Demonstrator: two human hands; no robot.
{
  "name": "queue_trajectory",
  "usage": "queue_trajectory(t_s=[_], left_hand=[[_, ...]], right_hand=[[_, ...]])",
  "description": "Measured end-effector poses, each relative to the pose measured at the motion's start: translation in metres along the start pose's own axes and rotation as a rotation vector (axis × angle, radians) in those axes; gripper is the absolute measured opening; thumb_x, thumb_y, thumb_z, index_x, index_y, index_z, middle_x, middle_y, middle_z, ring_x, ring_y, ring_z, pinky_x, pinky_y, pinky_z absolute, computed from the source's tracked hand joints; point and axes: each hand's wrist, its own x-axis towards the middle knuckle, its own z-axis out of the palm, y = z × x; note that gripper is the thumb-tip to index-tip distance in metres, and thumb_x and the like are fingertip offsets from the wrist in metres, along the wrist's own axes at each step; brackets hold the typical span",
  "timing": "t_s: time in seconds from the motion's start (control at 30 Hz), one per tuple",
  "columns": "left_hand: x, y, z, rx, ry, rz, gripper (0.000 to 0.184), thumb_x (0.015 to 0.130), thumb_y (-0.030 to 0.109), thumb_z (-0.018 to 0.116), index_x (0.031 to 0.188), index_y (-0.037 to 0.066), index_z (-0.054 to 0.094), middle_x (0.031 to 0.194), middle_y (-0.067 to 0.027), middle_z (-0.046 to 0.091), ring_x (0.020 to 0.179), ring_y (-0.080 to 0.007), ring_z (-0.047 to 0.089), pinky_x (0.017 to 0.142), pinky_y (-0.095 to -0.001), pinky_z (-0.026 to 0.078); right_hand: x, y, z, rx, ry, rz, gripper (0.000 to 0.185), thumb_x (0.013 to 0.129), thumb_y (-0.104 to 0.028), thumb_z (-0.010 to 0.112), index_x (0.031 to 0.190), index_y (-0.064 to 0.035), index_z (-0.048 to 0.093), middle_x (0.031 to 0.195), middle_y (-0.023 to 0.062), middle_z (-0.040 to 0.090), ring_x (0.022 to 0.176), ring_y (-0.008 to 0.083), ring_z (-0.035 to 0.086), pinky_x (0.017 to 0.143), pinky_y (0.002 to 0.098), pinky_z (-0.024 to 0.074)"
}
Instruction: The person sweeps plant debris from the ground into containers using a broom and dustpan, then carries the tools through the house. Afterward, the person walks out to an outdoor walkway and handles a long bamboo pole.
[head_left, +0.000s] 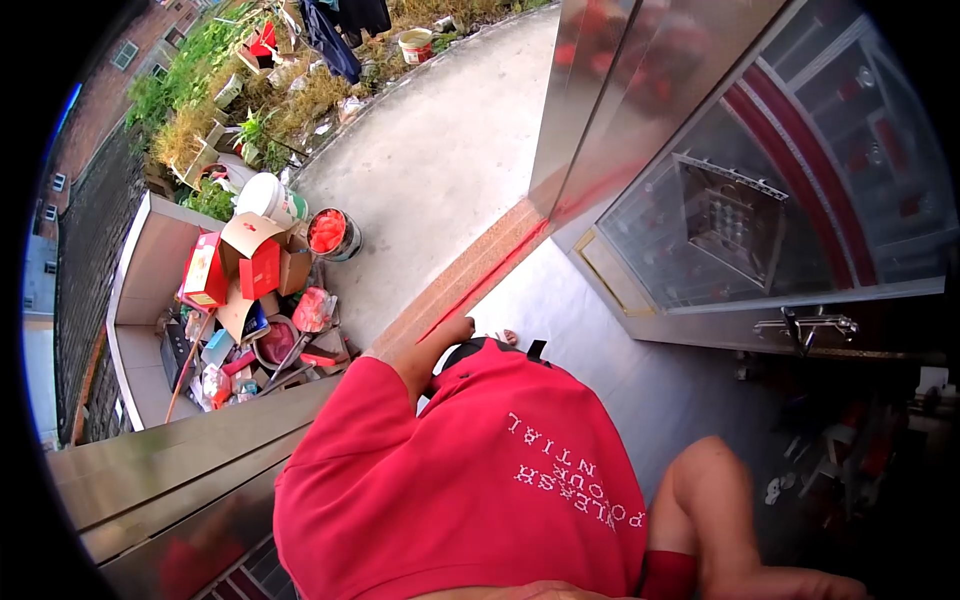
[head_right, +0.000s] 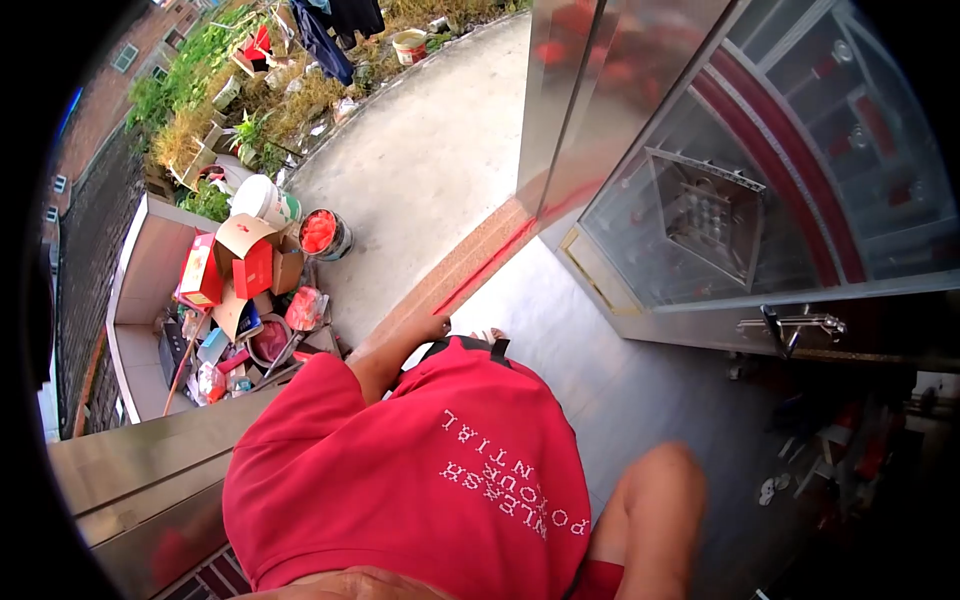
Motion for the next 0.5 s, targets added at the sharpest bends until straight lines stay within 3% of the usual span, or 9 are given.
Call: queue_trajectory(t_s=[0.07,0.1,0.2,0.27,0.33,0.37,0.47,0.5], left_hand=[[0.031,-0.034,0.037,-0.111,0.045,0.034,0.031,0.081,0.024,0.048,0.099,0.004,0.063,0.097,-0.0191,0.064,0.093,-0.0344,0.06,0.081,-0.0418,0.047],[0.047,-0.049,0.054,-0.122,0.046,0.038,0.031,0.08,0.025,0.048,0.1,0.006,0.063,0.098,-0.0187,0.063,0.094,-0.0345,0.059,0.082,-0.0421,0.046],[0.066,-0.066,0.073,-0.118,0.049,0.04,0.033,0.081,0.027,0.047,0.104,0.01,0.063,0.102,-0.0162,0.063,0.096,-0.0341,0.059,0.084,-0.0423,0.046],[0.068,-0.067,0.071,-0.074,0.002,0.026,0.034,0.082,0.029,0.046,0.106,0.013,0.063,0.105,-0.0137,0.063,0.098,-0.0327,0.059,0.085,-0.0418,0.045],[0.063,-0.061,0.064,-0.092,-0.023,-0.013,0.034,0.082,0.03,0.047,0.107,0.013,0.062,0.107,-0.0131,0.062,0.099,-0.0321,0.058,0.085,-0.0416,0.045],[0.064,-0.06,0.062,-0.089,-0.009,-0.006,0.031,0.081,0.027,0.049,0.103,0.011,0.063,0.104,-0.0147,0.063,0.098,-0.0322,0.058,0.084,-0.0411,0.045],[0.066,-0.062,0.063,-0.091,0.01,0.002,0.026,0.08,0.023,0.051,0.096,0.007,0.064,0.099,-0.0175,0.063,0.096,-0.0324,0.059,0.082,-0.0403,0.045],[0.064,-0.061,0.061,-0.096,0.002,-0.005,0.026,0.08,0.023,0.051,0.096,0.007,0.064,0.099,-0.0172,0.063,0.096,-0.0324,0.059,0.082,-0.0404,0.045]], right_hand=[[-0.008,-0.001,0.001,-0.371,-0.032,-0.178,0.021,0.083,-0.013,0.056,0.104,-0.0123,0.055,0.104,-0.0034,0.053,0.098,0.0137,0.046,0.065,0.0248,0.0367],[-0.017,0.002,-0.003,-0.272,-0.031,-0.188,0.023,0.084,-0.02,0.057,0.106,-0.014,0.055,0.1,-0.0043,0.05,0.094,0.0145,0.045,0.066,0.0269,0.0374],[-0.038,-0.001,-0.002,-0.215,0.106,0.2,0.024,0.084,-0.024,0.057,0.107,-0.0185,0.056,0.095,-0.004,0.046,0.088,0.0166,0.044,0.067,0.0295,0.0376],[-0.044,0.006,-0.004,-0.115,0.137,0.456,0.028,0.084,-0.037,0.058,0.108,-0.0233,0.059,0.093,-0.0031,0.044,0.088,0.0192,0.04,0.069,0.0307,0.0374],[-0.034,0.013,0.004,-0.056,0.009,0.849,0.031,0.083,-0.043,0.059,0.107,-0.0245,0.062,0.095,-0.0018,0.045,0.09,0.0203,0.039,0.068,0.0307,0.0372],[-0.032,0.01,0.004,-0.001,-0.034,0.916,0.038,0.081,-0.047,0.059,0.112,-0.0258,0.061,0.097,0.0016,0.045,0.093,0.021,0.037,0.069,0.0314,0.0369],[-0.032,0.008,0.019,0.1,0.042,0.909,0.028,0.081,-0.044,0.06,0.097,-0.022,0.063,0.096,0.0039,0.045,0.087,0.0209,0.04,0.068,0.0318,0.0353],[-0.023,0.005,0.018,0.148,0.121,1.112,0.025,0.08,-0.042,0.061,0.074,-0.0182,0.055,0.09,0.0024,0.044,0.078,0.0196,0.043,0.066,0.0312,0.0333]])
